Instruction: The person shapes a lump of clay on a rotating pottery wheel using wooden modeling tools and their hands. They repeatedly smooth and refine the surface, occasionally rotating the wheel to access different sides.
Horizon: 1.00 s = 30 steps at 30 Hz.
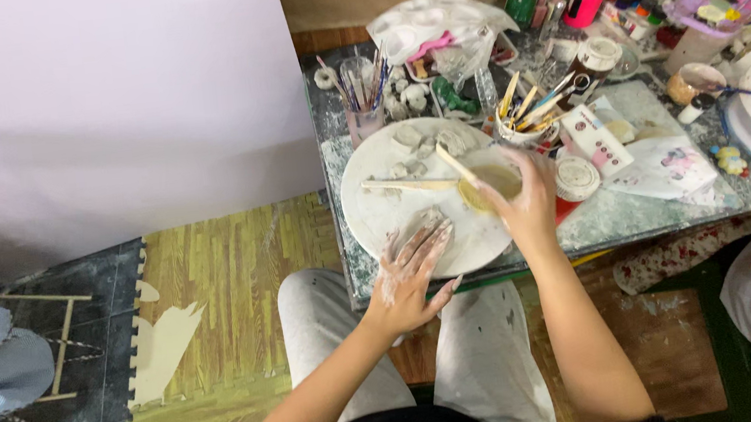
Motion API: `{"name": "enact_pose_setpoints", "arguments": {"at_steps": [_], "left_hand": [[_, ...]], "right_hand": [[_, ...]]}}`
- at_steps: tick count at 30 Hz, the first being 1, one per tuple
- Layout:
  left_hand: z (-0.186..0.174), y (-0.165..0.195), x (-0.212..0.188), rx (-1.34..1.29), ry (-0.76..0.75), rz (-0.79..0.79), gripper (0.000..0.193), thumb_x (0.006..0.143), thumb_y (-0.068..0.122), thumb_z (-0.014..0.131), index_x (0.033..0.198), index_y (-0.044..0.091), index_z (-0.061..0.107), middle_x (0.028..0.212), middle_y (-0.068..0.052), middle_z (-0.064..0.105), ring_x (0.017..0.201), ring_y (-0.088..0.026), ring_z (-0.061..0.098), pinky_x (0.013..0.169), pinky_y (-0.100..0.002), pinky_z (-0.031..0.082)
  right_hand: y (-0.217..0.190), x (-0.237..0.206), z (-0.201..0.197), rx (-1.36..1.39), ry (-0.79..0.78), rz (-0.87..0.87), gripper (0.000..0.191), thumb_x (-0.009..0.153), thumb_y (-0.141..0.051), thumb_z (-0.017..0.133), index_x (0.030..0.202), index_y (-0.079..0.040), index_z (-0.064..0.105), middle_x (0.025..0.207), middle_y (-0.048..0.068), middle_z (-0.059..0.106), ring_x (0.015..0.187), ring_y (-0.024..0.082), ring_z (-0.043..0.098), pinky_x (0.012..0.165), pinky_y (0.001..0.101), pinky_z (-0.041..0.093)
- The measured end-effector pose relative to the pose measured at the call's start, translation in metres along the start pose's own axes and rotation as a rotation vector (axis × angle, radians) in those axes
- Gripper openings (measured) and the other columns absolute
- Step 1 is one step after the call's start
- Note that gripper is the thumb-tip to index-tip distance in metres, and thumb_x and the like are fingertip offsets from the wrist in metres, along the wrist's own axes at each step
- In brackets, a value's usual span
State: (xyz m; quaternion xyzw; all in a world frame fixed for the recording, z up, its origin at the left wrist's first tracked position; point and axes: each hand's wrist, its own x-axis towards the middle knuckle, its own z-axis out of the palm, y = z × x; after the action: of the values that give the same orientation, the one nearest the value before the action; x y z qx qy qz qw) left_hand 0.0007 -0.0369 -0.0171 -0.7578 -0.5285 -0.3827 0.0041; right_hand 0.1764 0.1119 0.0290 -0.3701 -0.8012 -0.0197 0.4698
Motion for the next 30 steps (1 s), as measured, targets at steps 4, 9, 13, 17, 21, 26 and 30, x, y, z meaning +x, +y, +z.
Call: {"name": "enact_pose_setpoints", "arguments": {"at_steps": [4, 9, 13, 17, 21, 26, 30], "left_hand": [[-0.001, 0.002, -0.003, 0.07, -0.011, 0.019, 0.071, 0.094, 0.045, 0.066, 0.154, 0.012, 0.047, 0.154, -0.01, 0.054, 0.146, -0.032, 0.045, 0.124, -0.057, 0.023], [0.005, 0.007, -0.002, -0.003, -0.002, 0.016, 0.084, 0.09, 0.044, 0.07, 0.153, -0.001, 0.037, 0.153, -0.025, 0.046, 0.145, -0.041, 0.04, 0.122, -0.061, 0.019], [0.007, 0.013, -0.005, -0.151, 0.207, -0.037, 0.085, 0.091, 0.029, 0.069, 0.156, -0.008, 0.027, 0.158, -0.034, 0.036, 0.151, -0.046, 0.032, 0.127, -0.056, 0.021], [0.006, 0.014, -0.007, -0.041, 0.114, -0.119, 0.085, 0.084, 0.024, 0.073, 0.153, -0.006, 0.031, 0.156, -0.028, 0.042, 0.147, -0.044, 0.038, 0.127, -0.056, 0.023], [0.003, 0.012, -0.007, -0.056, 0.047, -0.161, 0.09, 0.085, 0.022, 0.073, 0.158, -0.005, 0.029, 0.155, -0.025, 0.044, 0.147, -0.041, 0.041, 0.126, -0.052, 0.026], [-0.006, 0.015, -0.003, -0.079, 0.114, -0.125, 0.093, 0.083, 0.022, 0.074, 0.158, -0.004, 0.027, 0.162, -0.027, 0.035, 0.151, -0.042, 0.034, 0.126, -0.05, 0.026], [-0.021, 0.005, 0.011, 0.049, -0.103, -0.066, 0.099, 0.077, 0.03, 0.08, 0.158, 0.004, 0.029, 0.163, -0.016, 0.035, 0.149, -0.032, 0.037, 0.123, -0.051, 0.024]], "right_hand": [[-0.01, -0.035, -0.009, 0.185, -0.034, -0.042, 0.04, 0.088, -0.004, 0.076, 0.123, -0.003, 0.057, 0.123, 0.017, 0.065, 0.117, 0.035, 0.062, 0.111, 0.0495, 0.044], [-0.044, -0.097, 0.006, 0.319, -0.198, -0.079, 0.024, 0.094, -0.003, 0.065, 0.106, -0.004, 0.045, 0.139, 0.029, 0.061, 0.119, 0.03, 0.068, 0.127, 0.0605, 0.028], [-0.062, -0.109, 0.001, 0.041, -0.379, -0.076, 0.032, 0.087, -0.009, 0.068, 0.107, -0.002, 0.044, 0.12, 0.023, 0.064, 0.131, 0.044, 0.056, 0.123, 0.0606, 0.028], [-0.071, -0.098, -0.013, 0.068, -0.436, -0.085, 0.034, 0.086, -0.012, 0.069, 0.106, -0.003, 0.042, 0.138, 0.028, 0.058, 0.134, 0.041, 0.053, 0.123, 0.0605, 0.025], [-0.075, -0.088, -0.013, 0.095, -0.347, -0.226, 0.043, 0.081, -0.015, 0.072, 0.108, -0.001, 0.042, 0.149, 0.037, 0.048, 0.141, 0.047, 0.044, 0.119, 0.0649, 0.02], [-0.075, -0.087, -0.004, 0.157, -0.378, -0.224, 0.05, 0.079, -0.019, 0.074, 0.115, 0.0, 0.044, 0.143, 0.031, 0.052, 0.138, 0.043, 0.048, 0.121, 0.0646, 0.022], [-0.055, -0.068, -0.007, 0.185, -0.448, -0.232, 0.05, 0.091, -0.025, 0.076, 0.124, -0.002, 0.046, 0.128, 0.023, 0.061, 0.128, 0.038, 0.057, 0.13, 0.0589, 0.031]]}}
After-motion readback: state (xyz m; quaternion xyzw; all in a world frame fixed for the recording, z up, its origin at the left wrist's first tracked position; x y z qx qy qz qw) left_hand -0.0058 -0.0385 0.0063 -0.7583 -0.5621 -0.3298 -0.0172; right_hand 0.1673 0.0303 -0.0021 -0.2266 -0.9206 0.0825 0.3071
